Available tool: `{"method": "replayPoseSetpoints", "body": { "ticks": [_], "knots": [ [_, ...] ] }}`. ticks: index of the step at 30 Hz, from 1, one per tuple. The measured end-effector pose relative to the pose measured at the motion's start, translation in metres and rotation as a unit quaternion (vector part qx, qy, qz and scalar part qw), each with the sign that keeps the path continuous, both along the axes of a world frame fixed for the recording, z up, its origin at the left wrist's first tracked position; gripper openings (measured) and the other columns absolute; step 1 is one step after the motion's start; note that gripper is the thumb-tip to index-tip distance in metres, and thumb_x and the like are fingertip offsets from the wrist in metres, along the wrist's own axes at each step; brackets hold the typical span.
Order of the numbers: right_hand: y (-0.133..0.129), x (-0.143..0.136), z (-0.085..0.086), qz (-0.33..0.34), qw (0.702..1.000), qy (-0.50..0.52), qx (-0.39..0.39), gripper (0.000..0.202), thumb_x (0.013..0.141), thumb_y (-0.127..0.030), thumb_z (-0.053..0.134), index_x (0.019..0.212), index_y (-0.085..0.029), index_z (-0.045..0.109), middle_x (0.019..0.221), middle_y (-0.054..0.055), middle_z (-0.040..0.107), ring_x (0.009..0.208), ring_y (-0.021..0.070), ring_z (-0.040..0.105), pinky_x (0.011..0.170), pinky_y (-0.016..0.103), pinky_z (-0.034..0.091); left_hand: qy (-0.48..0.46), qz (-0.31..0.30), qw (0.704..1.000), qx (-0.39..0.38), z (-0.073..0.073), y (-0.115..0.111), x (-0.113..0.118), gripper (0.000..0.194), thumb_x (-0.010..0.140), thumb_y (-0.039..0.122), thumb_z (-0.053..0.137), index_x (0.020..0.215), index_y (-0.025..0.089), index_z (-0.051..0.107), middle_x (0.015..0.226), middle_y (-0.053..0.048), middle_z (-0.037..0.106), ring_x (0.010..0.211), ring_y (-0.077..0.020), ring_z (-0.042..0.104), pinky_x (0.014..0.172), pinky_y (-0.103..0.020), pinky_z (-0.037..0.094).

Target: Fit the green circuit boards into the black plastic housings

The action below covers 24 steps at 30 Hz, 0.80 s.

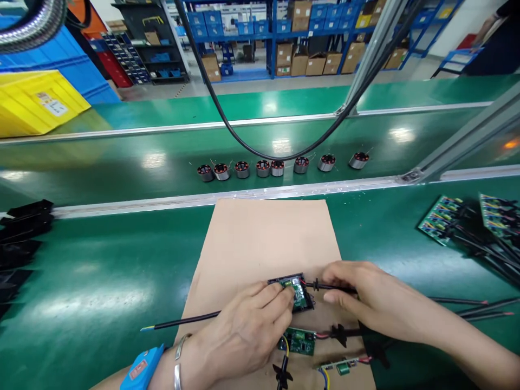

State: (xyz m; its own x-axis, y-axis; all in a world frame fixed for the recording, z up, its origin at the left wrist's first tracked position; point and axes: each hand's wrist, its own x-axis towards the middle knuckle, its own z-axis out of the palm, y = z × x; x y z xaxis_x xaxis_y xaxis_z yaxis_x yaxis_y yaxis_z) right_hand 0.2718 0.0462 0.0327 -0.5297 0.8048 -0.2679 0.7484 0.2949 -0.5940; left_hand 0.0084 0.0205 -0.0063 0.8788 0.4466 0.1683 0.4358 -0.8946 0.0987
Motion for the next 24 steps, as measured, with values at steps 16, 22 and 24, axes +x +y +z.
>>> {"method": "replayPoseSetpoints", "body": {
  "ticks": [16, 22, 24],
  "knots": [
    [0.004, -0.017, -0.017, 0.196, 0.937, -0.028, 0.289, 0.029, 0.088, 0.000, 0.034, 0.089, -0.013, 0.059, 0.079, 0.005, 0.055, 0.070, 0.0195, 0.045, 0.059, 0.034, 0.034, 0.006, -0.005, 1.000, -0.008, 0.000, 0.001, 0.001, 0.032, 0.095, 0.016, 0.038, 0.117, 0.007, 0.060, 0.126, -0.012, 0.058, 0.106, -0.0257, 0.054, 0.089, -0.038, 0.051],
    [-0.001, -0.015, -0.019, 0.255, 0.876, -0.101, 0.397, 0.030, 0.089, -0.007, 0.038, 0.105, -0.002, 0.062, 0.083, 0.010, 0.059, 0.069, 0.0218, 0.050, 0.055, 0.034, 0.040, 0.009, -0.006, 1.000, -0.025, 0.005, 0.003, 0.003, 0.030, 0.093, 0.013, 0.038, 0.109, 0.010, 0.063, 0.137, -0.006, 0.051, 0.101, -0.0252, 0.053, 0.083, -0.038, 0.053],
    [-0.003, -0.018, -0.017, 0.268, 0.861, -0.133, 0.412, 0.029, 0.084, -0.008, 0.044, 0.103, -0.003, 0.065, 0.080, 0.010, 0.060, 0.067, 0.0223, 0.050, 0.051, 0.034, 0.040, 0.014, -0.005, 0.999, -0.033, 0.008, 0.003, 0.003, 0.030, 0.093, 0.013, 0.037, 0.109, 0.011, 0.062, 0.142, -0.005, 0.046, 0.100, -0.0247, 0.052, 0.083, -0.038, 0.053]
  ]
}}
